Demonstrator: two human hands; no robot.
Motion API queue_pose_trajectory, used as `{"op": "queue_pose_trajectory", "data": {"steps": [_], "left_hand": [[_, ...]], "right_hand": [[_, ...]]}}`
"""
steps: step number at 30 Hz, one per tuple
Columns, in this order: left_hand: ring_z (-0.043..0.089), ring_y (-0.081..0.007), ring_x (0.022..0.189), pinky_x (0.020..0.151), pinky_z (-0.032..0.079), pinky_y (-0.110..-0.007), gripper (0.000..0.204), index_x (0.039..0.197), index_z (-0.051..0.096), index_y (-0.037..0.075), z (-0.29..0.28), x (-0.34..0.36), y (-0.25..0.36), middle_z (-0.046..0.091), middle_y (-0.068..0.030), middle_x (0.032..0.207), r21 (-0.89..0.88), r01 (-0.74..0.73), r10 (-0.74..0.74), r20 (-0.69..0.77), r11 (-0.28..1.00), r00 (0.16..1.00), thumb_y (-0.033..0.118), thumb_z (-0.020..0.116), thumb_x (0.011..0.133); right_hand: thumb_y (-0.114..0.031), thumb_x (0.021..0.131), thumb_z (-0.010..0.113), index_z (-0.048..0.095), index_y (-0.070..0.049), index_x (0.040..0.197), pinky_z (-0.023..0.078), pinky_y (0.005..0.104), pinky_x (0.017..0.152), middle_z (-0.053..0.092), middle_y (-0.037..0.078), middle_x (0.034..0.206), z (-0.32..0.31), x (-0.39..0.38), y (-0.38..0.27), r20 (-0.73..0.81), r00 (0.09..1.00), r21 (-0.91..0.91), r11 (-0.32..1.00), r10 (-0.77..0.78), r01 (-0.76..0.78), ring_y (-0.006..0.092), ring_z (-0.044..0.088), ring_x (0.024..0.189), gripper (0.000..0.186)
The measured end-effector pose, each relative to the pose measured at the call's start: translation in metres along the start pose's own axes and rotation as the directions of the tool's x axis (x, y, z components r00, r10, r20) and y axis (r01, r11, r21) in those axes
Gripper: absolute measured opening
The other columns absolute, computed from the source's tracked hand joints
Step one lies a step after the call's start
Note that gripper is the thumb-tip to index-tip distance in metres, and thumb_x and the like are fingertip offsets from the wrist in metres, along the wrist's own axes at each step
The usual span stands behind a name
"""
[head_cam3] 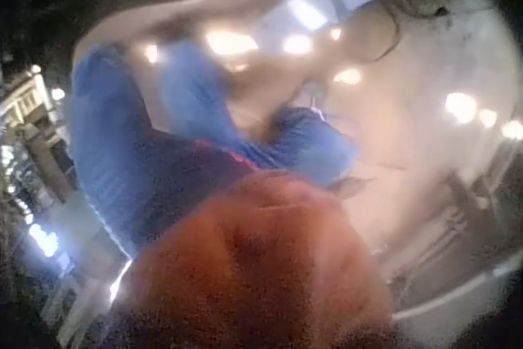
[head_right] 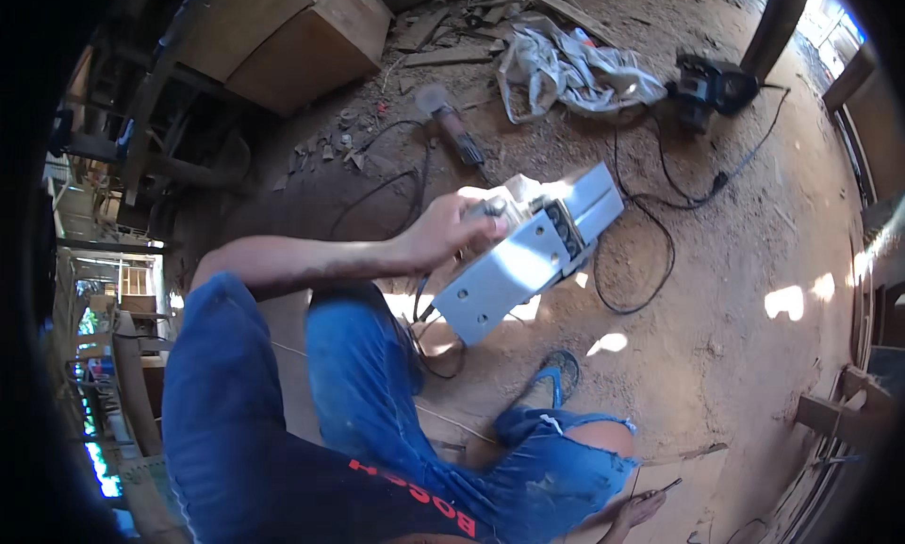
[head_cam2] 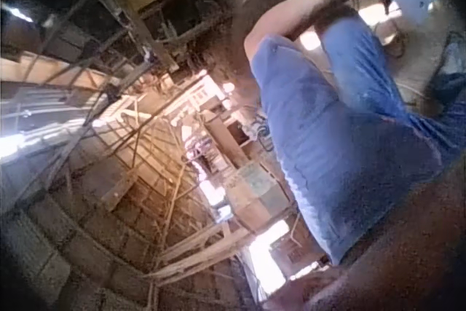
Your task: Adjusting the blade depth of a manual hand planer and checking it with a combination square.
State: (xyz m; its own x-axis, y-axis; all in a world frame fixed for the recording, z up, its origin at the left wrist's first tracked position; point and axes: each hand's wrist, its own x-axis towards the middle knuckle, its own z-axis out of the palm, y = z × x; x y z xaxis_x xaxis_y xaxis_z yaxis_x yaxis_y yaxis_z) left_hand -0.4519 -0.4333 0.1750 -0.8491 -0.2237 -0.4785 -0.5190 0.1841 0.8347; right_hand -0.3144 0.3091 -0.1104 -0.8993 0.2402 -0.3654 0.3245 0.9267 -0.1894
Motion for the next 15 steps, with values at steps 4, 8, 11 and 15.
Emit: {"op": "queue_pose_trajectory", "data": {"steps": [4, 8, 11, 15], "left_hand": [[0.065, -0.0164, 0.079, 0.073, 0.054, -0.033, 0.042, 0.118, 0.064, -0.003, -0.017, -0.022, 0.007, 0.070, -0.0127, 0.099, -0.103, -0.036, 0.028, -0.075, 0.994, 0.997, 0.031, 0.072, 0.094], [0.067, -0.0203, 0.086, 0.081, 0.054, -0.036, 0.050, 0.130, 0.059, -0.003, -0.058, -0.080, 0.030, 0.070, -0.0154, 0.107, -0.072, -0.073, 0.059, -0.186, 0.995, 0.981, 0.029, 0.072, 0.094], [0.067, -0.0250, 0.097, 0.090, 0.053, -0.038, 0.058, 0.138, 0.054, -0.004, -0.081, -0.131, 0.052, 0.069, -0.0180, 0.115, -0.085, -0.099, 0.076, -0.240, 0.992, 0.968, 0.029, 0.071, 0.094], [0.066, -0.0266, 0.104, 0.092, 0.052, -0.038, 0.058, 0.140, 0.053, -0.001, -0.105, -0.199, 0.060, 0.068, -0.0178, 0.121, -0.194, -0.060, -0.020, -0.385, 0.979, 0.923, 0.029, 0.071, 0.094]], "right_hand": [[-0.006, 0.102, 0.046, 0.056, 0.002, 0.134, 0.049, 0.0379, 0.091, 0.060, 0.019, 0.115, -0.035, 0.014, -0.080, -0.209, 0.955, 0.268, 0.927, -0.209, 0.262, 0.0312, 0.058, 0.102, 0.035], [-0.014, 0.111, 0.045, 0.059, 0.000, 0.117, 0.048, 0.0323, 0.086, 0.062, 0.010, 0.101, -0.119, 0.035, -0.305, -0.028, 0.926, 0.572, 0.754, -0.376, 0.323, 0.0206, 0.059, 0.091, 0.021], [-0.014, 0.111, 0.048, 0.061, -0.001, 0.121, 0.049, 0.0311, 0.080, 0.062, 0.007, 0.095, -0.196, 0.021, -0.425, 0.015, 0.840, 0.558, 0.702, -0.542, 0.443, 0.0173, 0.058, 0.084, 0.021], [-0.007, 0.108, 0.054, 0.064, -0.002, 0.125, 0.048, 0.0285, 0.074, 0.062, 0.005, 0.091, -0.306, -0.056, -0.592, 0.118, 0.813, 0.787, 0.553, -0.570, 0.274, 0.0143, 0.056, 0.078, 0.021]]}}
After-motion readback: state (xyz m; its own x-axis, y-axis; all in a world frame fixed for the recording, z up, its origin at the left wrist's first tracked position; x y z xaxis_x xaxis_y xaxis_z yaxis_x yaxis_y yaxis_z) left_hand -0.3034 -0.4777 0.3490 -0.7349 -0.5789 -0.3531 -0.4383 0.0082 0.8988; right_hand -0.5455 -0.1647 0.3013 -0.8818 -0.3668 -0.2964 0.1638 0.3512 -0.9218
